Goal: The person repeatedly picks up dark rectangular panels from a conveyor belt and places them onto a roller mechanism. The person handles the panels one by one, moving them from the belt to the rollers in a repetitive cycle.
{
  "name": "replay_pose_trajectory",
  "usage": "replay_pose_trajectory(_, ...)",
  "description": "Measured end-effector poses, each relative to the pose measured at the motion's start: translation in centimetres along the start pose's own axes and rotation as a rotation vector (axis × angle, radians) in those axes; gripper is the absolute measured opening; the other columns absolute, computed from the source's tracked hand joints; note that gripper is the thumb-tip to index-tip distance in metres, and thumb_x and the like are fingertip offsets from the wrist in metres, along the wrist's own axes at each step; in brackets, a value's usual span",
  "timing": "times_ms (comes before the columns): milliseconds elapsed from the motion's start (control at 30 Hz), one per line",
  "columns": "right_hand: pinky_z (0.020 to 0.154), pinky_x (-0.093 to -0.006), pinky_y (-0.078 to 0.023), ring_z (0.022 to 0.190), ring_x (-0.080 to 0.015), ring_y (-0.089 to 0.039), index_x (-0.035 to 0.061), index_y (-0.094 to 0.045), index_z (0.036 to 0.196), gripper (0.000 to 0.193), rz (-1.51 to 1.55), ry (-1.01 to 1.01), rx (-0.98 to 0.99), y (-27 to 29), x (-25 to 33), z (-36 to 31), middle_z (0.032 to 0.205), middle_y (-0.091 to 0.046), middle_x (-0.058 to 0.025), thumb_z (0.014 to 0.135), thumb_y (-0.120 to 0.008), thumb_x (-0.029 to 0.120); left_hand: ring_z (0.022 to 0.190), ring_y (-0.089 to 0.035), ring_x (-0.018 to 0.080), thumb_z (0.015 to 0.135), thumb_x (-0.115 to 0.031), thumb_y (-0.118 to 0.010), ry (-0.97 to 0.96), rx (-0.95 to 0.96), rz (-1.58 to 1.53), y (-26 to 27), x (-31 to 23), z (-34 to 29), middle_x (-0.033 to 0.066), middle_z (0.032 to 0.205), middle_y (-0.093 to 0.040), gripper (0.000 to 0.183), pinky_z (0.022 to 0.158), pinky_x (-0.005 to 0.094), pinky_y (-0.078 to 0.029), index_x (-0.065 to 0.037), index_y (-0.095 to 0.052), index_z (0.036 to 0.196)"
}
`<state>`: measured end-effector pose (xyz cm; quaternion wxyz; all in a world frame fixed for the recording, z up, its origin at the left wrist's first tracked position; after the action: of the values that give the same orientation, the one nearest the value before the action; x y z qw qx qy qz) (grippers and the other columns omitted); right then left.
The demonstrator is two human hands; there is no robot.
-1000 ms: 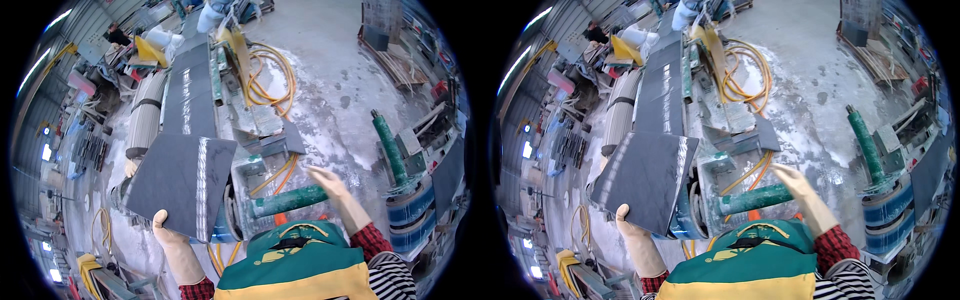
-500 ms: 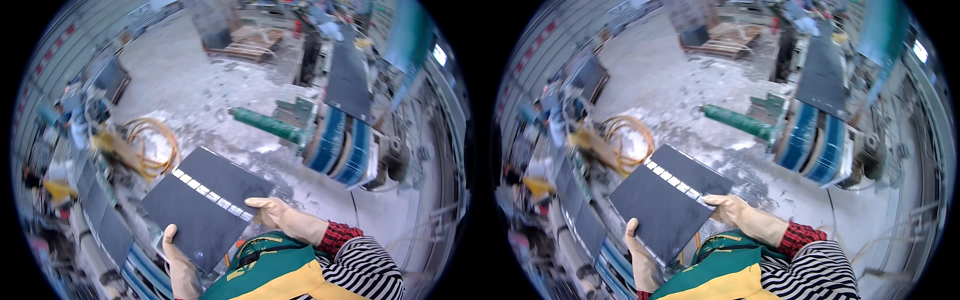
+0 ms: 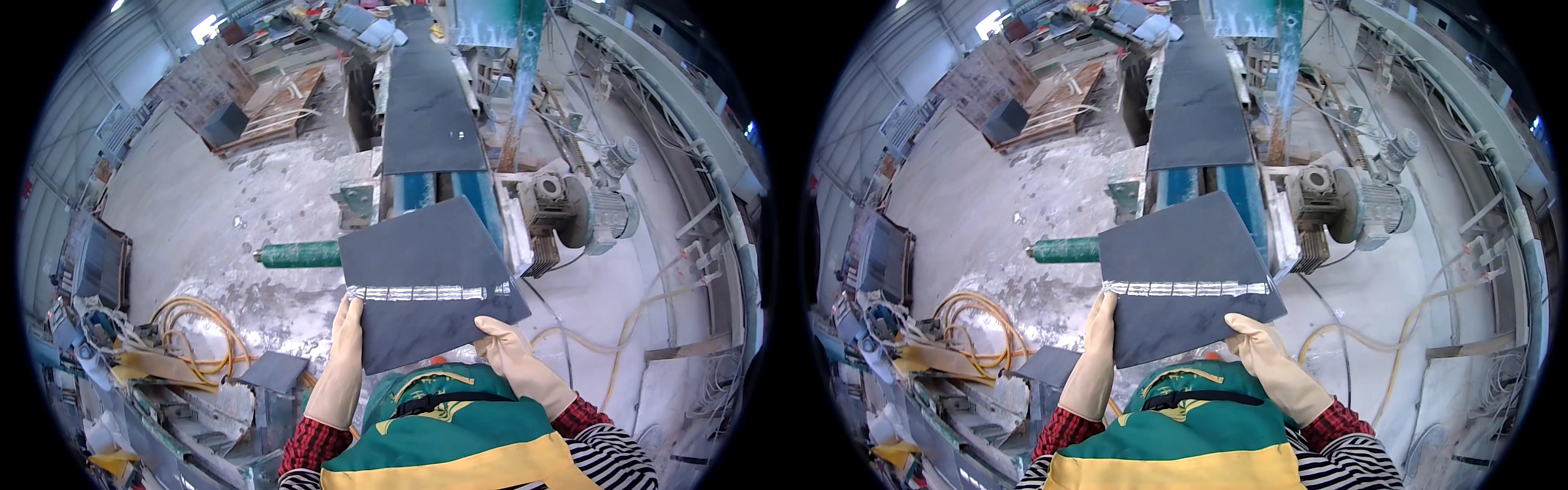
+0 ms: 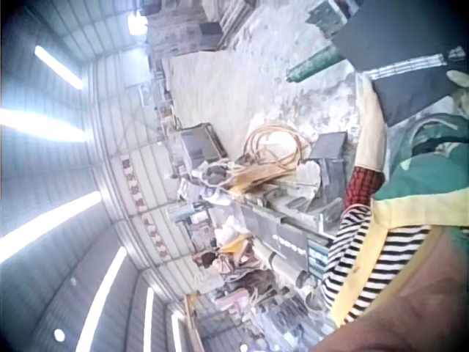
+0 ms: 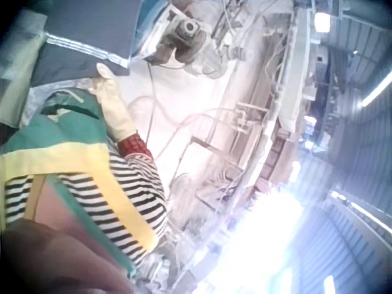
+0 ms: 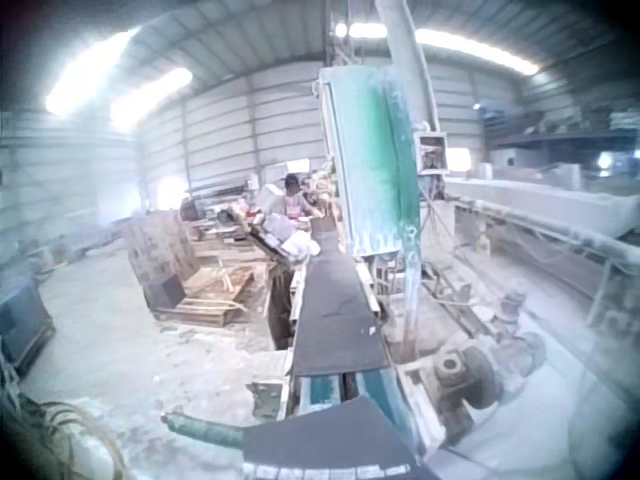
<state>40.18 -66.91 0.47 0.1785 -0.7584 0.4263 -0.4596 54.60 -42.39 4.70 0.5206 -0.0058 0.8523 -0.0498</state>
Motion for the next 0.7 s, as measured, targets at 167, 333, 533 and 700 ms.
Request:
replay_pose_trajectory(167,0.086,-0.0323,-0.051,0.098,-0.0211,-0.066,-0.0011,-0.066,0.1,0.012,0.185,0.07,-0.059,1.8,1.8,2.1,0.1,-0.068,-0.0092,0.093,-0.062,0.008,0.12,-0.056,0.0182,0.101,-0.026,-0.048,0.015,0.233,0.004,-6.0,-0.4,4.0,0.0109,0.134,-0.058,0.049,0.1,0.0299,-0.045,-0.002,-0.045,0.144)
replay_pose_trajectory(333,0.091,-0.0354,-0.052,0.106,-0.0248,-0.065,-0.0038,-0.06,0.113,0.021,0.278,0.074,-0.038,2.6,1.8,5.0,0.114,-0.066,-0.0134,0.094,-0.06,0.005,0.12,-0.057,0.0194,0.102,-0.025,-0.046,0.045,0.309,0.014,-8.4,-0.7,8.1,0.0116,0.136,-0.057,0.049,0.102,0.0305,-0.044,-0.001,-0.043,0.145)
replay_pose_trajectory(533,0.101,-0.044,-0.05,0.117,-0.0323,-0.06,-0.0073,-0.051,0.125,0.032,0.355,0.045,-0.144,3.3,2.0,9.3,0.125,-0.06,-0.0195,0.094,-0.055,0.0,0.124,-0.053,0.0206,0.101,-0.026,-0.05,0.101,0.291,-0.031,-9.5,-0.6,13.2,0.0123,0.14,-0.053,0.054,0.106,0.0305,-0.041,0.0,-0.04,0.147)
replay_pose_trajectory(700,0.11,-0.0476,-0.045,0.122,-0.0359,-0.055,-0.0131,-0.048,0.127,0.035,0.414,-0.015,-0.296,4.0,1.4,11.9,0.133,-0.053,-0.0222,0.094,-0.053,-0.005,0.117,-0.055,0.019,0.099,-0.016,-0.047,-0.084,0.278,0.375,-9.7,-2.3,18.7,0.013,0.134,-0.057,0.045,0.1,0.0293,-0.042,-0.001,-0.048,0.141)
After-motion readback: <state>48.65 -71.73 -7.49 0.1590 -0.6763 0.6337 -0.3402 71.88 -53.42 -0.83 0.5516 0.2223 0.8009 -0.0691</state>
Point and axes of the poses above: each hand's wrist, its own z-axis towards the middle knuckle, its own y-axis out of the back of the hand, x = y × z, the point moved 9 cm from there along z, towards the middle knuckle
